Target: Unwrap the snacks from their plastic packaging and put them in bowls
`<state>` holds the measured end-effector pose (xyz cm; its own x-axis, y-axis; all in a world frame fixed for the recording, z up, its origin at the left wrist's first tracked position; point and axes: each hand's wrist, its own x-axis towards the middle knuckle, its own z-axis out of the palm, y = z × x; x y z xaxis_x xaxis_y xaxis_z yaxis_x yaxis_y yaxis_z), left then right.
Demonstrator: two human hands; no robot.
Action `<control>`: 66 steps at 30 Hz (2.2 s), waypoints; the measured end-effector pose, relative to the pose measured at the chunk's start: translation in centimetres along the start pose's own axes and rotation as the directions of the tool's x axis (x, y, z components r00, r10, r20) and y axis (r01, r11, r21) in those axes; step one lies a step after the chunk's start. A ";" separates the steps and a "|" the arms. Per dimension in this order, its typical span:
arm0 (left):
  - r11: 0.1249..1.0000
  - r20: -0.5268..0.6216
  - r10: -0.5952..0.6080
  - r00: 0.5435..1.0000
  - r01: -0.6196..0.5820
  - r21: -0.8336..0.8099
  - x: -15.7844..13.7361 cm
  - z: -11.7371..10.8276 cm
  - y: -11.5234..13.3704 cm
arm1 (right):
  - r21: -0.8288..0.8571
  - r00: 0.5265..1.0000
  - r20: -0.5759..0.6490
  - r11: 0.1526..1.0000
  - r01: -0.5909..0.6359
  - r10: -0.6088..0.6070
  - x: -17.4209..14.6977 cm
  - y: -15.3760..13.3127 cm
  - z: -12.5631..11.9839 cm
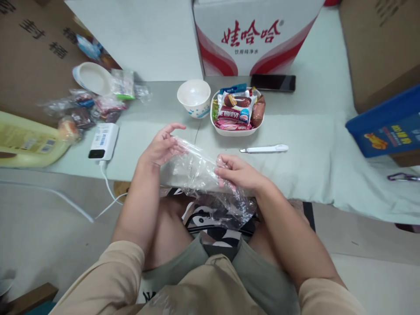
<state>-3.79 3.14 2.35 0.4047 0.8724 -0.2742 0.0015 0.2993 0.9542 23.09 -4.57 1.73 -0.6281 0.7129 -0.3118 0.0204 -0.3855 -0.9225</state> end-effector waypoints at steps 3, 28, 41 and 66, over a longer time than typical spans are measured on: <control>0.995 0.189 -0.092 0.978 0.099 -0.031 0.4 0.1 -0.2 | 0.062 0.992 -0.097 0.995 0.083 -0.077 0.1 0.2 -0.2; 0.957 -0.114 -0.191 0.975 0.159 -0.241 0.0 6.2 -2.0 | 0.136 0.863 -0.505 0.989 0.050 0.025 2.7 1.2 0.4; 0.981 0.013 -0.194 0.981 0.194 -0.016 -1.6 4.6 -1.9 | 0.034 0.895 -0.416 0.980 0.194 -0.162 2.0 1.2 -0.2; 0.991 -0.029 -0.111 0.993 0.108 -0.073 0.5 3.9 -2.9 | -0.676 0.756 -0.219 0.655 0.339 -0.617 -0.1 1.8 -1.0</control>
<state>-0.06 1.24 -0.07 0.3751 0.8448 -0.3816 -0.0214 0.4194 0.9076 24.00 -4.79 -0.16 -0.3167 0.9052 0.2835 0.3262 0.3846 -0.8635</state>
